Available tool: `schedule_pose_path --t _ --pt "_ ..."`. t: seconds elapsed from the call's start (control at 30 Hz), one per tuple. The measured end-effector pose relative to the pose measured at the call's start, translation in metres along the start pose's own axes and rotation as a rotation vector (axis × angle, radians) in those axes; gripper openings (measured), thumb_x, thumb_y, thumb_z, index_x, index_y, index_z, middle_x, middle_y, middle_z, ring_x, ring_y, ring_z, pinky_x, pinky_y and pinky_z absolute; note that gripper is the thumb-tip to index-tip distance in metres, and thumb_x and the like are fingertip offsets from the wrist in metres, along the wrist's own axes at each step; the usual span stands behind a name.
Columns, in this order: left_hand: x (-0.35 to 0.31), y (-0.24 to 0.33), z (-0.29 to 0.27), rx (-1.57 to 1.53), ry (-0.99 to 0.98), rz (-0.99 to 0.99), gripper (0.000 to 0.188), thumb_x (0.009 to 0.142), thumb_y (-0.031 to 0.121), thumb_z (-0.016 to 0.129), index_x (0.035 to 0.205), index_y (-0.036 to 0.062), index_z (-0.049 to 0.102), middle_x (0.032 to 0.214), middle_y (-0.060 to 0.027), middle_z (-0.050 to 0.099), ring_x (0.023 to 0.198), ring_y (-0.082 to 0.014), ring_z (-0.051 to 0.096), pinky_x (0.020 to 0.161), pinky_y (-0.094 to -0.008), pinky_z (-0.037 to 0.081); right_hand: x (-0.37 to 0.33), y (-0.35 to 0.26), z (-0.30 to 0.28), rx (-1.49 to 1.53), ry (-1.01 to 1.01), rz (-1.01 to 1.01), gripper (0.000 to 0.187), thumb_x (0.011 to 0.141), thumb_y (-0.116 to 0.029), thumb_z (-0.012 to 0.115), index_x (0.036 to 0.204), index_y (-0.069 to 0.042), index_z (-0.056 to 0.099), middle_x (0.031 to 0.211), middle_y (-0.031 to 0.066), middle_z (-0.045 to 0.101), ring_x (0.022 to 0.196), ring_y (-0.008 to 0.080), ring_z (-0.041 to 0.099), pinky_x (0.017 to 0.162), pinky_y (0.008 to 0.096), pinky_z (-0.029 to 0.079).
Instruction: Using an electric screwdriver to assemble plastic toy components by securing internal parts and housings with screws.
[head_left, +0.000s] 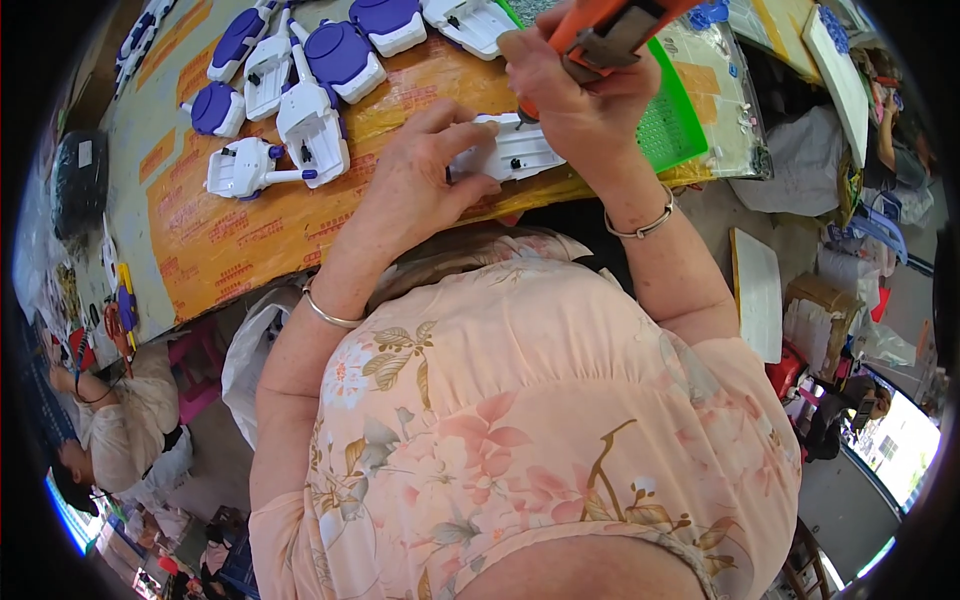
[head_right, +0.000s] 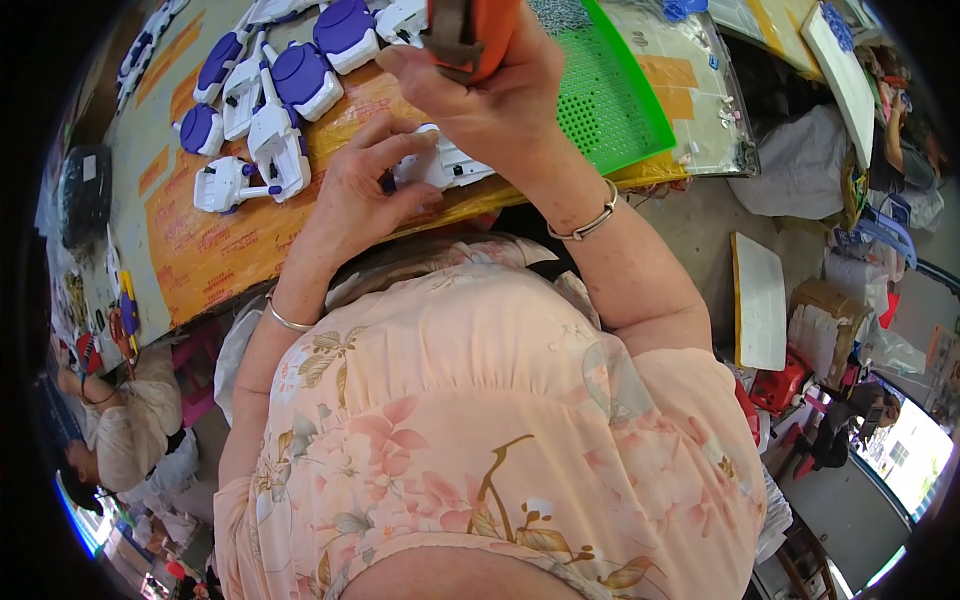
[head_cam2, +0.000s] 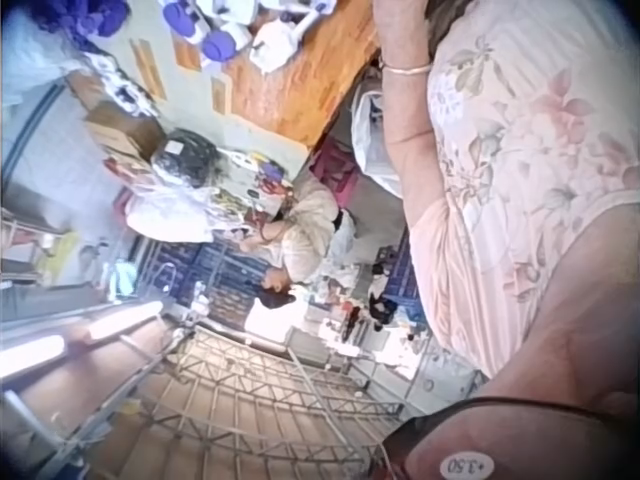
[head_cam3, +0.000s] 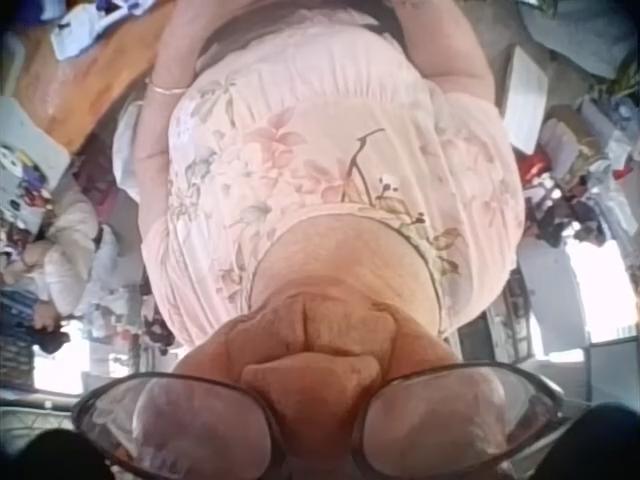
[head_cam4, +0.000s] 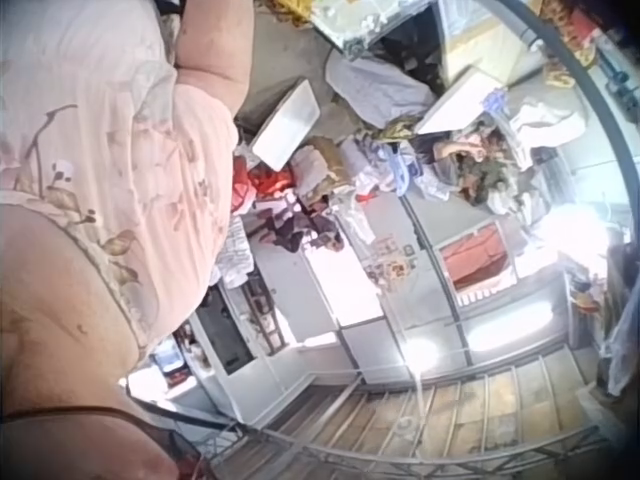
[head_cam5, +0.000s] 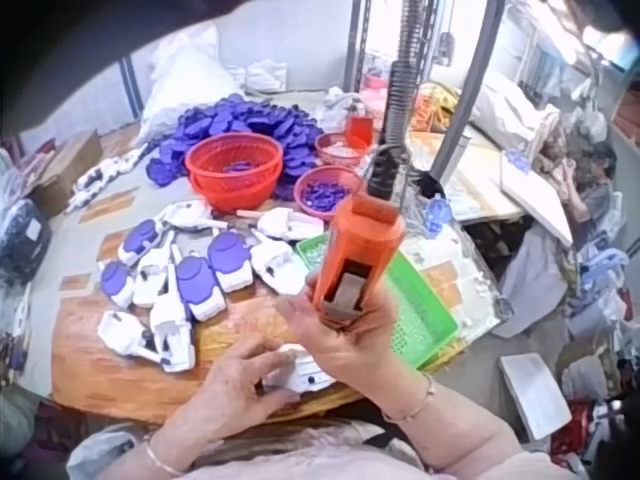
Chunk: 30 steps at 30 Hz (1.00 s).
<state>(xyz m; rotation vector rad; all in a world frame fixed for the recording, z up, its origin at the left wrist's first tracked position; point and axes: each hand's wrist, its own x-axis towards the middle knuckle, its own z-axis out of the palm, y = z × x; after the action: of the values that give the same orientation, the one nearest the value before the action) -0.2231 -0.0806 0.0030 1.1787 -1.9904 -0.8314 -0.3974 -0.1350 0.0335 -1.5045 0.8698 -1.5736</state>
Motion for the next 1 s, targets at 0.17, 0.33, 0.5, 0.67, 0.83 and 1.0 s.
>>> schedule_pose_path --t 0.17,0.33,0.5,0.67,0.83,1.0 --pt "0.004 0.002 -0.003 -0.003 -0.038 -0.011 0.042 0.07 0.009 0.084 0.11 0.002 0.072 0.108 -0.0138 0.065 0.099 -0.0348 0.064 0.083 -0.0419 0.053 0.023 0.037 -0.008 0.195 -0.19 -0.751 0.024 0.084 0.0 0.081 0.098 -0.003 0.062 0.084 -0.0007 0.064 0.07 0.0058 0.059 0.063 0.0227 0.048" --pt "0.0 0.005 -0.007 0.047 -0.028 -0.03 0.043 0.071 0.01 0.083 0.112 0.0023 0.069 0.106 -0.0135 0.064 0.095 -0.0351 0.065 0.081 -0.0424 0.054 0.021 -0.021 -0.035 0.21 0.134 -0.073 0.025 0.09 -0.001 0.075 0.109 -0.003 0.059 0.082 0.0026 0.065 0.066 0.0087 0.061 0.058 0.0246 0.05" --pt "0.0 0.008 -0.004 0.038 -0.026 -0.078 0.044 0.071 0.008 0.083 0.112 0.0025 0.069 0.108 -0.0143 0.062 0.095 -0.0349 0.065 0.081 -0.042 0.053 0.051 -0.003 -0.064 0.405 0.099 -0.29 0.019 0.092 -0.007 0.075 0.1 -0.005 0.058 0.075 0.0025 0.064 0.06 0.008 0.06 0.053 0.0234 0.046" --pt "0.001 0.009 -0.003 0.04 -0.023 -0.069 0.044 0.07 0.007 0.083 0.111 0.0023 0.068 0.109 -0.0146 0.062 0.096 -0.0346 0.065 0.082 -0.0421 0.053 0.046 0.013 -0.071 0.033 0.202 -0.15 0.02 0.091 -0.007 0.076 0.101 -0.006 0.059 0.071 0.001 0.063 0.056 0.0068 0.057 0.051 0.0222 0.043" --pt "-0.001 0.008 -0.002 0.023 -0.016 -0.075 0.046 0.069 0.006 0.083 0.113 0.0027 0.068 0.108 -0.0141 0.062 0.098 -0.0345 0.065 0.082 -0.0417 0.054 0.046 0.019 -0.069 0.025 0.206 -0.169 0.019 0.091 -0.007 0.076 0.101 -0.006 0.059 0.071 0.0014 0.064 0.055 0.0063 0.056 0.049 0.0217 0.042" --pt "-0.002 0.007 -0.001 0.036 -0.001 -0.055 0.047 0.069 0.006 0.084 0.113 0.0034 0.068 0.108 -0.0139 0.062 0.097 -0.0342 0.065 0.081 -0.0415 0.054 0.043 0.016 -0.064 0.098 0.19 -0.085 0.019 0.092 -0.006 0.075 0.098 -0.007 0.058 0.068 -0.0002 0.06 0.05 0.0055 0.051 0.045 0.0216 0.039"
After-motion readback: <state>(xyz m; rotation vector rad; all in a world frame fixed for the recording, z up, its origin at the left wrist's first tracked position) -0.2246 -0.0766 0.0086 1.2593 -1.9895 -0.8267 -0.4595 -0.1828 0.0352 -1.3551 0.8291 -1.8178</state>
